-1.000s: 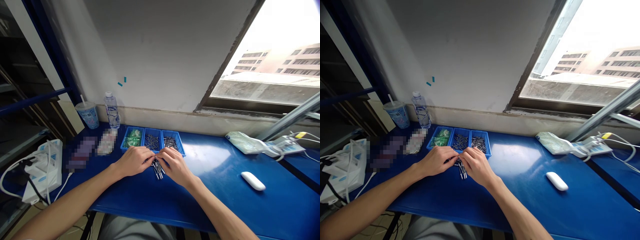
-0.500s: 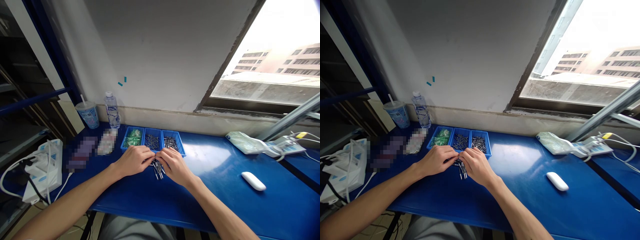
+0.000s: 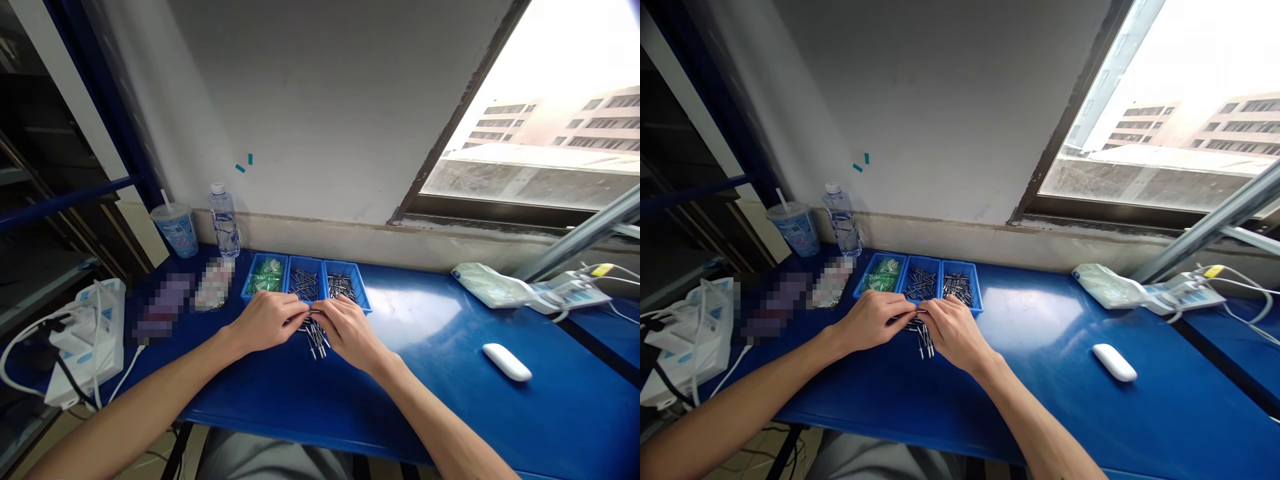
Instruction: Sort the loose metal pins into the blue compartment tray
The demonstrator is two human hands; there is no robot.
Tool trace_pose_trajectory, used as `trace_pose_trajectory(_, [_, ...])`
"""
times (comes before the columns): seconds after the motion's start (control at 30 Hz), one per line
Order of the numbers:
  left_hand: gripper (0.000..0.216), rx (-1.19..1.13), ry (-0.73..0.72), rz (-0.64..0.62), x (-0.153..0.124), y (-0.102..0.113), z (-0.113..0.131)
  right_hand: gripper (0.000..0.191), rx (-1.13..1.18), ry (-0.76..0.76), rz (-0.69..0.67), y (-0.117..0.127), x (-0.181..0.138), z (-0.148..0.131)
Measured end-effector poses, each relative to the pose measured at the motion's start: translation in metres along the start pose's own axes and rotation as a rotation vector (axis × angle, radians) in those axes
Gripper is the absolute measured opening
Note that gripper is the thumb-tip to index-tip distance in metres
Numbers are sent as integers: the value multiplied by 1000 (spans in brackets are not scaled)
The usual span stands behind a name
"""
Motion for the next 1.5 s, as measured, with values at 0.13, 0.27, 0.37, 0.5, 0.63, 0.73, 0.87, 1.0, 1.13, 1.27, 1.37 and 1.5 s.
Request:
trace_pose_trajectory(0.13, [22,22,1,9,0,1,1,18,-24,10,38,1,0,0])
trace_pose_trajectory(0.27, [21,8,2,3,0,1,1,21,-34,20,30,1,-1,0])
trace_pose_trajectory(0.37, [20,0,6,-4,0,0,0,22,-46,36,34,3,-1,0])
trace_pose_trajectory(0.5, [21,2,10,-8,0,0,0,26,-61,43,49,5,0,-1])
trace_pose_trajectory(0.63, [23,-3,9,-10,0,1,0,28,-64,27,69,5,0,0])
trace_pose_trajectory(0.73, [23,-3,10,-9,0,1,0,30,-78,5,70,5,0,1])
trace_pose_trajectory(0.87, [22,4,10,-12,0,1,1,21,-43,11,69,6,0,0])
trace_pose_trajectory(1.0, [23,6,11,-18,0,1,0,14,-39,17,98,6,0,-1])
trace_pose_trajectory(1.13, [23,3,13,-18,0,1,0,20,-33,28,91,5,-1,0])
trace_pose_trajectory(1.27, [22,-2,14,-18,0,0,0,20,-56,21,112,6,-1,2])
trace_pose_trajectory(1.37, [22,1,14,-14,0,1,0,18,-66,10,131,7,-1,2])
trace_pose_trajectory(1.5, [22,8,11,-12,0,1,1,19,-83,-2,136,8,-1,3])
Point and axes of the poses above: each hand's wrist, its own x-axis towards the middle knuckle, its own y-axis out of the back of the hand, z = x × y, the point moved 5 cm from there along x, towards the middle knuckle, and after that the axes turned 4 degrees about y, right-handed, at the moved point
